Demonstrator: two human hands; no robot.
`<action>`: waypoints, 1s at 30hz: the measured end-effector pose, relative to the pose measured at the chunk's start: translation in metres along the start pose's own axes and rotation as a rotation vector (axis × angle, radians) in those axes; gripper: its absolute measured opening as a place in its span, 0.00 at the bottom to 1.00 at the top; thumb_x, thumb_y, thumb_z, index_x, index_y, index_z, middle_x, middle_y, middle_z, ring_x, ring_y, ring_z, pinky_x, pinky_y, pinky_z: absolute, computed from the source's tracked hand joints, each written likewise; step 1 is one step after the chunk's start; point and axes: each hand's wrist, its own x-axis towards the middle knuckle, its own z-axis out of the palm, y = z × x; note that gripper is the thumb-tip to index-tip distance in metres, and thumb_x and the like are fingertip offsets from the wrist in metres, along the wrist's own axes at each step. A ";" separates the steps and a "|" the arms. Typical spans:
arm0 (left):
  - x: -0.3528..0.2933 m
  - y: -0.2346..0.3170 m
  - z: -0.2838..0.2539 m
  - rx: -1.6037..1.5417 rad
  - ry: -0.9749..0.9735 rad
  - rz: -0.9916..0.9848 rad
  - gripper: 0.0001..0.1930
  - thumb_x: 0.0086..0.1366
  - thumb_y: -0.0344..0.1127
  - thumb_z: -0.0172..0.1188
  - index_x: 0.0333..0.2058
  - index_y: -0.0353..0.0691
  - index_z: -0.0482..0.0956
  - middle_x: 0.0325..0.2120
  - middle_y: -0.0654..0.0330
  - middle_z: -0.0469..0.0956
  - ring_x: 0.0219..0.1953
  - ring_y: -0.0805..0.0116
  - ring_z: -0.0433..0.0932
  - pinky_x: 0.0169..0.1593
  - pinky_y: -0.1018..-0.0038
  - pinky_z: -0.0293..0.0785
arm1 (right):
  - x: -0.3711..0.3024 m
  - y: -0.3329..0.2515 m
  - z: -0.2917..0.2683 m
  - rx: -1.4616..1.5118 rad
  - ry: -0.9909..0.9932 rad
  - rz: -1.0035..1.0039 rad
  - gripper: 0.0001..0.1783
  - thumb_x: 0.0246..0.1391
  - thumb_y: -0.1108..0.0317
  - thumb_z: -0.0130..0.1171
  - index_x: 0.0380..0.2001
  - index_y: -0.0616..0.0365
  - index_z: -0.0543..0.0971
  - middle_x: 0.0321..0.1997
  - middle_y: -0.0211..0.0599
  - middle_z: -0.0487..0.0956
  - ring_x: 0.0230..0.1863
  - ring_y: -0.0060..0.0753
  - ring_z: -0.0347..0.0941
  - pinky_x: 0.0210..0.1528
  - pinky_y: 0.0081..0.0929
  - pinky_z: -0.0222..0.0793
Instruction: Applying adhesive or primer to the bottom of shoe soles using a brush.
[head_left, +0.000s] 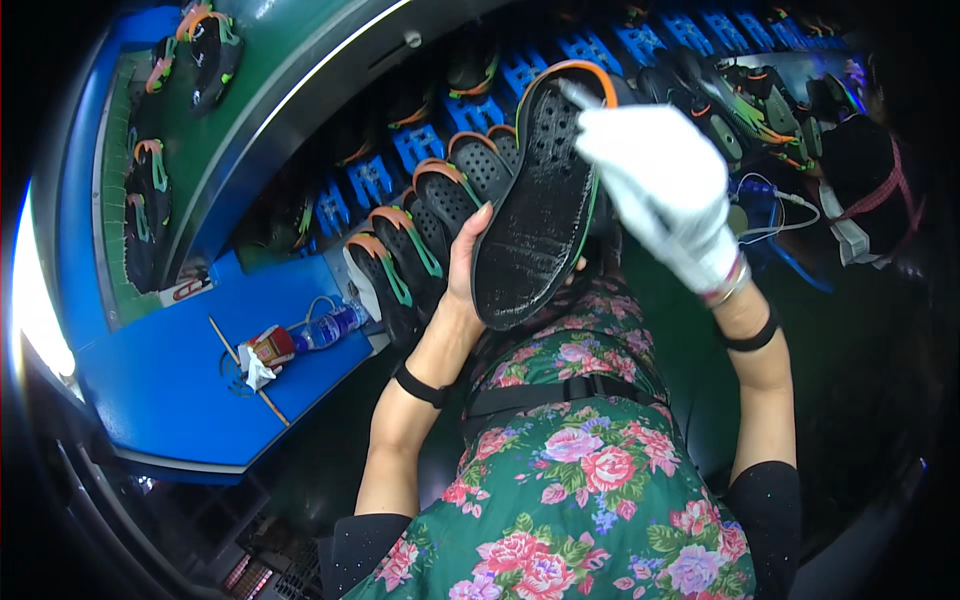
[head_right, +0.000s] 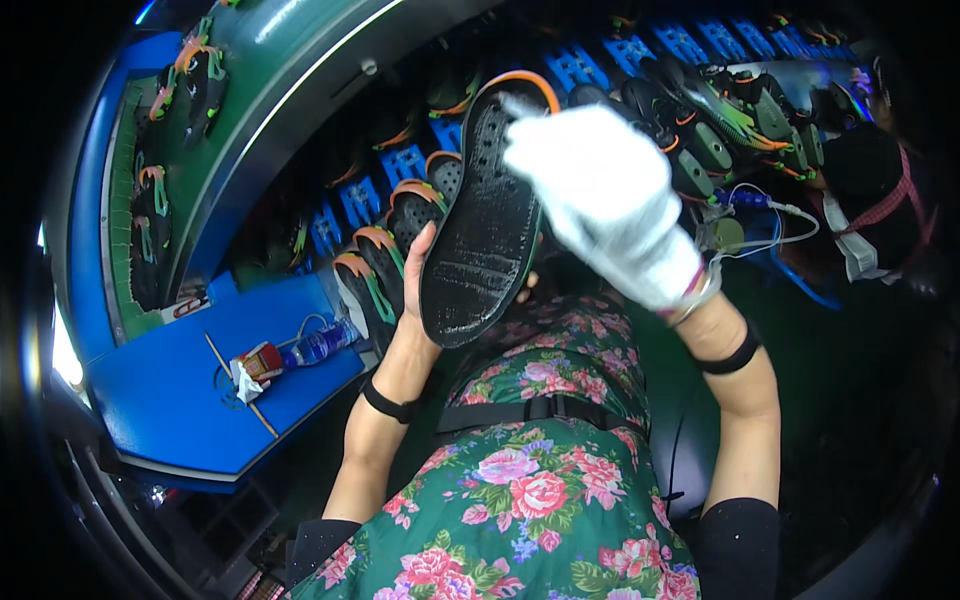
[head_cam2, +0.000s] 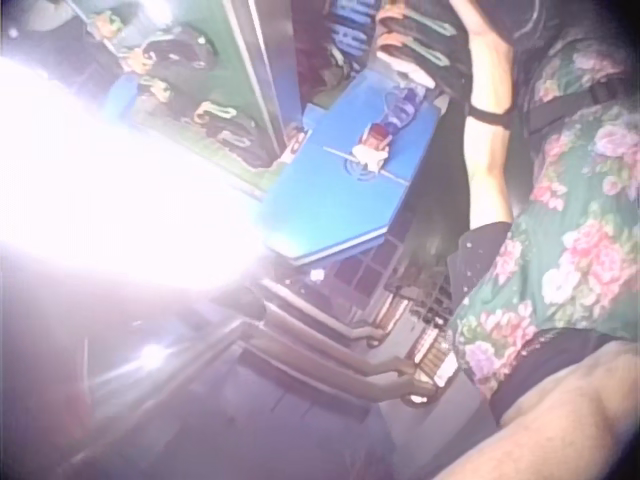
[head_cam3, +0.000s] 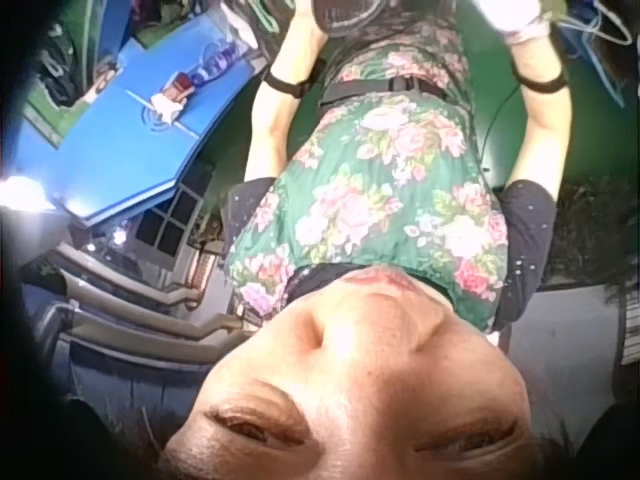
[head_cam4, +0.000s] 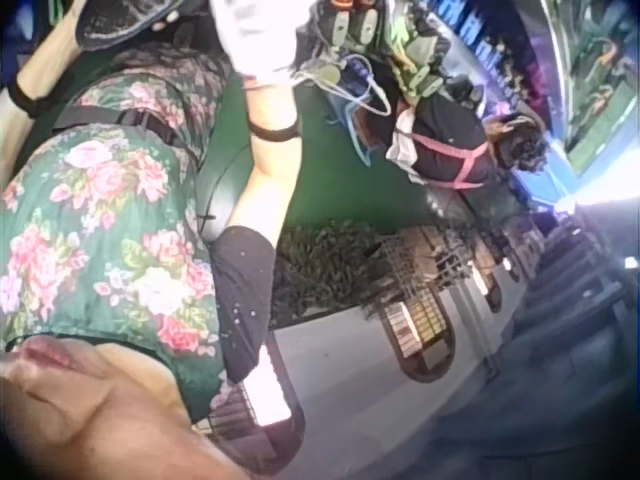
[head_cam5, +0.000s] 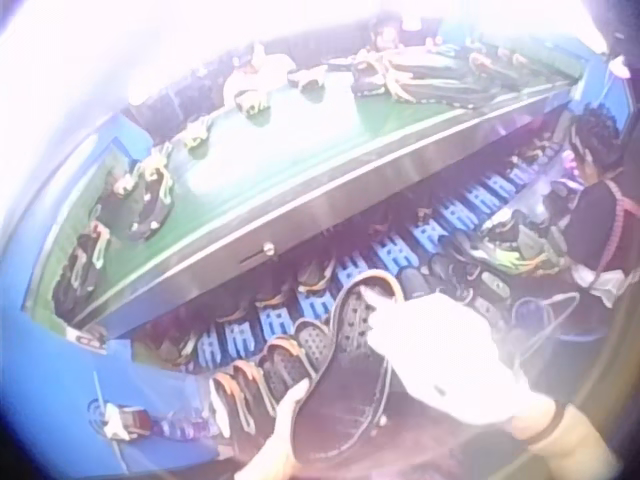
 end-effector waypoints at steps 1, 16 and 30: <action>-0.001 0.002 0.000 0.017 -0.025 0.004 0.42 0.72 0.64 0.45 0.72 0.37 0.59 0.66 0.35 0.67 0.60 0.29 0.75 0.62 0.40 0.73 | -0.003 -0.010 0.000 0.083 -0.057 -0.009 0.17 0.49 0.79 0.65 0.44 0.58 0.86 0.46 0.41 0.87 0.46 0.45 0.83 0.50 0.39 0.79; -0.045 0.033 0.044 -0.087 -0.183 0.332 0.40 0.70 0.74 0.47 0.67 0.50 0.68 0.52 0.34 0.72 0.28 0.49 0.73 0.30 0.68 0.77 | -0.071 -0.038 0.001 1.724 0.534 0.743 0.08 0.44 0.85 0.62 0.31 0.65 0.80 0.40 0.59 0.82 0.39 0.52 0.82 0.37 0.35 0.83; -0.036 0.085 0.093 0.106 -0.532 0.207 0.49 0.65 0.69 0.61 0.68 0.33 0.61 0.60 0.47 0.64 0.35 0.56 0.76 0.27 0.71 0.80 | -0.115 -0.030 0.020 1.526 0.491 1.116 0.09 0.51 0.78 0.61 0.37 0.66 0.84 0.46 0.50 0.86 0.33 0.32 0.82 0.39 0.26 0.80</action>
